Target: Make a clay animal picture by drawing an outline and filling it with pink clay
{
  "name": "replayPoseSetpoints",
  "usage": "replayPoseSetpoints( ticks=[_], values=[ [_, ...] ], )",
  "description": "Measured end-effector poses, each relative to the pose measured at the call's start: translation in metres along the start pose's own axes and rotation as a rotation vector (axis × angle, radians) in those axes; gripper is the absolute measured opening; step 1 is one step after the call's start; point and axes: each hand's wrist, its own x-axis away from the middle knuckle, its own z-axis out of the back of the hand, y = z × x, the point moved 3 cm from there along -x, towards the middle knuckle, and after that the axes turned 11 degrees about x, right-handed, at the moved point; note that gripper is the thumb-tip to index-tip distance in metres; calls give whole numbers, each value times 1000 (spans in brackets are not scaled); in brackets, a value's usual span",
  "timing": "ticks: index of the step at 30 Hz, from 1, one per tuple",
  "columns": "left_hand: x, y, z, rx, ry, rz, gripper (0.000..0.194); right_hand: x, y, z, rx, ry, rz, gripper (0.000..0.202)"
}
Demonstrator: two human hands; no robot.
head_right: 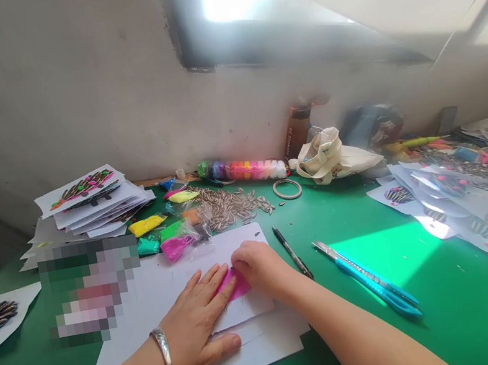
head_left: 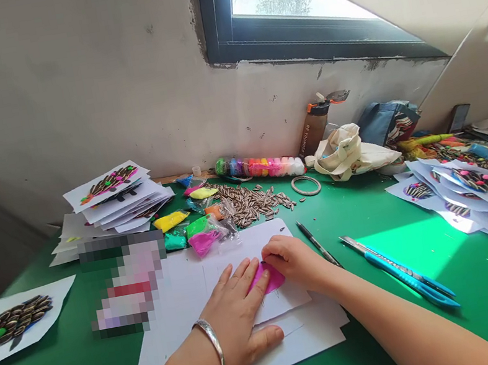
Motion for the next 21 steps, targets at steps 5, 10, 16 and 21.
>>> replayPoseSetpoints(
  ticks=[5, 10, 16, 21],
  values=[
    [2, -2, -2, 5, 60, 7, 83, -1, -1, 1, -47, 15, -13, 18],
    [9, -5, 9, 67, 186, -25, 80, -1, 1, 1, -52, 18, -20, 19],
    [10, -1, 6, 30, 114, -72, 59, -5, -1, 2, -23, -3, -38, 20],
    [6, 0, 4, 37, 94, -73, 58, -12, -5, 1, -13, -47, -19, 20]
  ],
)
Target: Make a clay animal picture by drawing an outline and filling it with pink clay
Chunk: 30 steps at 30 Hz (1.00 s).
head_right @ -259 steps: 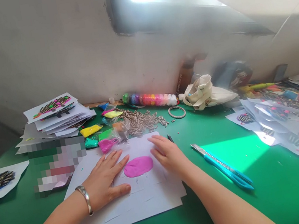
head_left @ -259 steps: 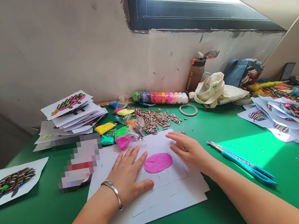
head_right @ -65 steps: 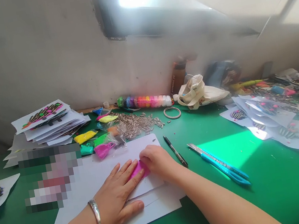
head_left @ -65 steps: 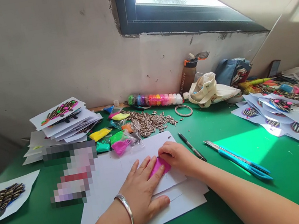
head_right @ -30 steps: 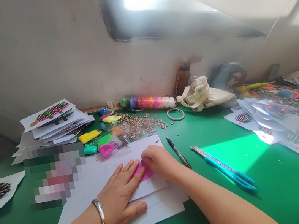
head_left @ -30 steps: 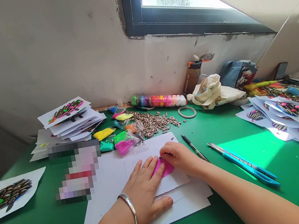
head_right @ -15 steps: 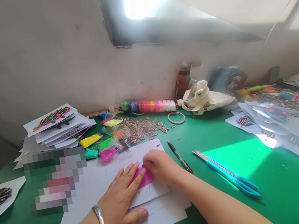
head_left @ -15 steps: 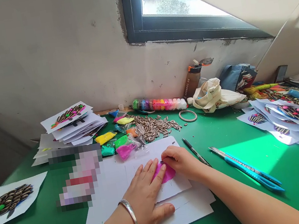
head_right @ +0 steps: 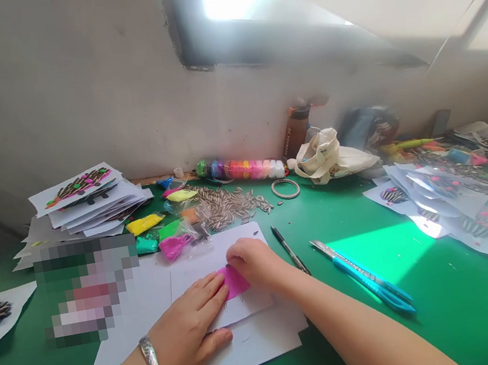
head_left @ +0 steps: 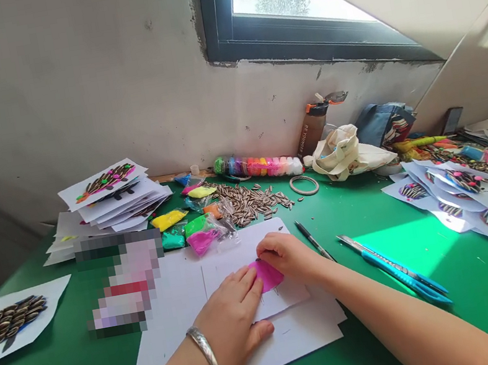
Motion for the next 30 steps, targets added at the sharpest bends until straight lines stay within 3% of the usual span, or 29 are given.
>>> replayPoseSetpoints(
  ticks=[9, 19, 26, 30],
  values=[
    [0, 3, 3, 43, -2, 5, 56, -4, -7, 1, 28, -47, 37, 22],
    [-2, 7, 6, 0, -81, 39, 56, -4, -7, -3, 36, -35, 56, 21],
    [3, 3, -8, -58, 72, -15, 54, -6, -11, -3, 32, -52, 75, 21],
    [5, 8, -14, -101, 95, -44, 54, -7, -11, -3, 4, -58, 58, 21]
  ],
)
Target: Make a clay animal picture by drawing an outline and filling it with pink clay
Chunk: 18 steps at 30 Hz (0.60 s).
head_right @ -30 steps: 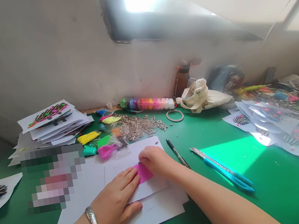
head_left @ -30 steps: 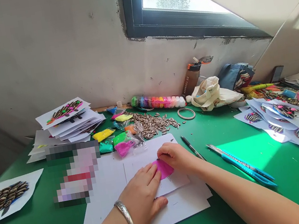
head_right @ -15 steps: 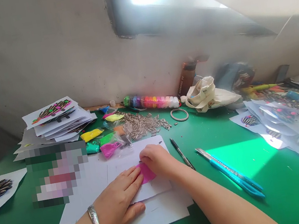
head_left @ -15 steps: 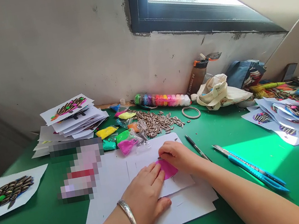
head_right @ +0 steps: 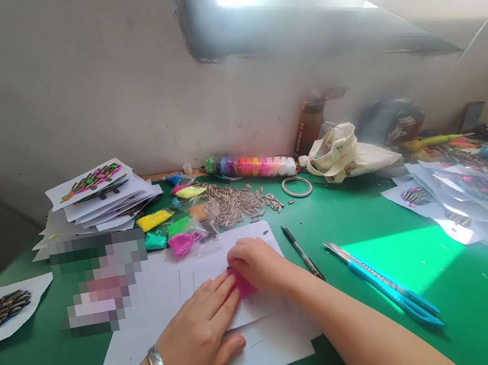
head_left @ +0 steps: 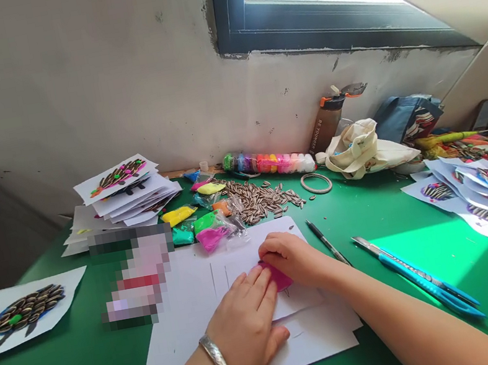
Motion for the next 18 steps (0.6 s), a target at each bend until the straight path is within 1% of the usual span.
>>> replayPoseSetpoints(
  ticks=[4, 6, 9, 14, 16, 18],
  values=[
    [0, 3, 0, 25, -13, 29, 55, -2, 0, -1, 30, -20, 22, 22],
    [-1, 4, 3, 47, -36, 42, 56, -3, 0, -1, 37, -39, 46, 21],
    [-2, 5, 5, 63, -69, 39, 56, -3, 1, 0, 20, -45, 38, 22],
    [-2, 3, 4, 49, -46, 37, 59, -5, 2, -2, 55, -56, 64, 21],
    [-2, 4, 5, 59, -57, 33, 60, -5, 2, -4, 60, -74, 72, 21],
    [-3, 7, 8, 68, -75, 29, 59, -5, 3, -5, 37, -62, 53, 21]
  ],
)
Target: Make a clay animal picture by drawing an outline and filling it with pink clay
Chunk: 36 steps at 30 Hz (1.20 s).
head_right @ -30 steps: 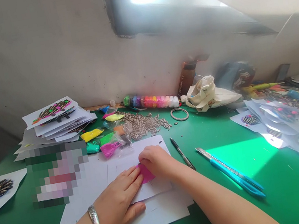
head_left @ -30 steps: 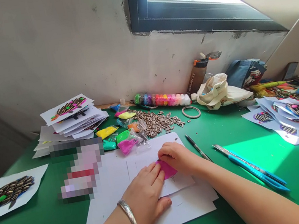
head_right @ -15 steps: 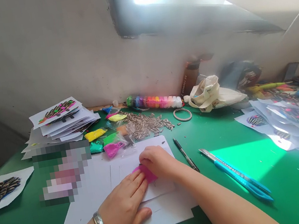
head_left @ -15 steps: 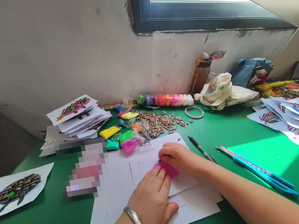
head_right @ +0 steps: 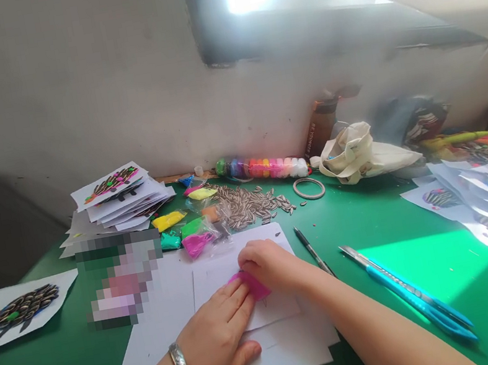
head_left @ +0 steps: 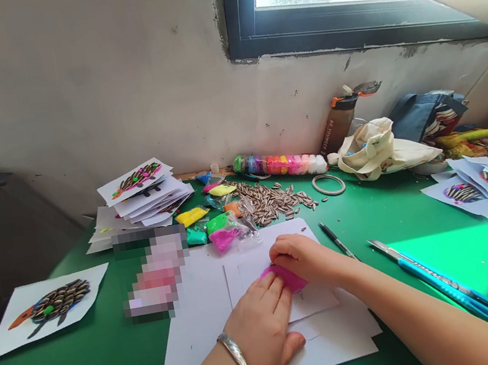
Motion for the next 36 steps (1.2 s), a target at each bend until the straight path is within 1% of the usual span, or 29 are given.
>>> replayPoseSetpoints(
  ticks=[3, 7, 10, 13, 15, 17, 20, 25, 29, 33, 36],
  values=[
    [0, 3, 4, -1, -9, -8, 59, 1, 1, -2, -7, 25, -10, 21],
    [1, 3, 3, -5, 21, -16, 61, 0, -1, -4, 24, -6, 36, 19],
    [1, 4, 3, -4, -9, -3, 61, -1, -2, -5, 31, -8, 42, 19],
    [0, 7, 8, -7, -11, -19, 61, -2, -3, -5, 49, 9, 75, 19],
    [-1, 8, 11, -6, -18, -11, 60, -1, -1, -3, 18, 24, 53, 19],
    [-1, 8, 12, -11, -33, -5, 59, 1, 3, -1, -22, 45, -2, 20],
    [0, 4, 7, -28, -17, -25, 58, 9, 8, 4, -39, 64, -54, 20],
    [3, -3, -5, -41, 98, -31, 59, 20, 7, 5, 25, 73, -94, 20],
    [2, -4, -7, -52, 95, -37, 58, 18, 4, 4, 33, 95, -116, 21],
    [3, -4, -8, -41, 110, -30, 59, 14, 2, 4, 14, 51, -77, 20],
    [4, -6, -11, -30, 124, -26, 59, 14, 2, 6, 8, 58, -105, 20]
  ],
)
